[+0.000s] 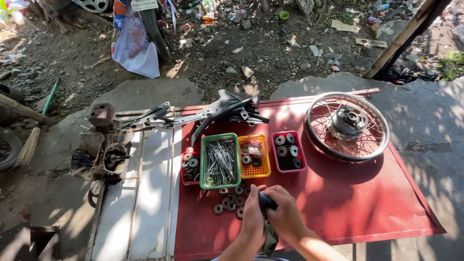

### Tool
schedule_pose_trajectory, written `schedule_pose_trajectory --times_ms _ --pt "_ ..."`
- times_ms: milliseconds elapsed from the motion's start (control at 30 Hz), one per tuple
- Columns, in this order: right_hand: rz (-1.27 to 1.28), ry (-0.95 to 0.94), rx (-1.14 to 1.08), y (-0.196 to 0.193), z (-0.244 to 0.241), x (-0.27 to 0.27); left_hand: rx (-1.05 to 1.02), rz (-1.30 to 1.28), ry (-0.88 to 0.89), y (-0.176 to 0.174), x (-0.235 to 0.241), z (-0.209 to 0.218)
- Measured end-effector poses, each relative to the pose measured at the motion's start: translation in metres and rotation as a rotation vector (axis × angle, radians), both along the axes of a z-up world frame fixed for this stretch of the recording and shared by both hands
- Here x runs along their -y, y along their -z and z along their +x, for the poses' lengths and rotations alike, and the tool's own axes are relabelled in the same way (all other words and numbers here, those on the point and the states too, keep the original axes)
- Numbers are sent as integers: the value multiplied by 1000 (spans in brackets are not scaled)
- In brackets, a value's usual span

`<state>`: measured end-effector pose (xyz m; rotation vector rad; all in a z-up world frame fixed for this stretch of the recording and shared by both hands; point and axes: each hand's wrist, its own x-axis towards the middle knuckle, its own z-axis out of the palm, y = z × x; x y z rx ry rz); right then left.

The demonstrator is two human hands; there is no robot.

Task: The person wipes small mechanical parts, including gears and a chain, with a cloth on a red workbench. The person handles the parts one at a time, wiping them thoroughly before placing them back on the table or into containers.

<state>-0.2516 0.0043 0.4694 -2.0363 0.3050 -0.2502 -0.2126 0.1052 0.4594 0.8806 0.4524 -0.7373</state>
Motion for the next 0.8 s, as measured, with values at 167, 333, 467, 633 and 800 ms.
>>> schedule_pose_trajectory --times_ms 167,333,467,633,800 --pt "-114 -74 -10 -4 1 9 7 7 9 -16 -1 0" --pt "-94 -53 73 -22 5 -2 7 -13 -35 -14 3 10" --pt "-134 -36 1 -23 9 4 3 -68 9 -22 -5 10" --pt "-146 -46 54 -38 11 -9 98 -26 1 -28 -9 13" --pt "-240 -160 104 -30 4 -6 79 -177 -83 -26 -19 11"
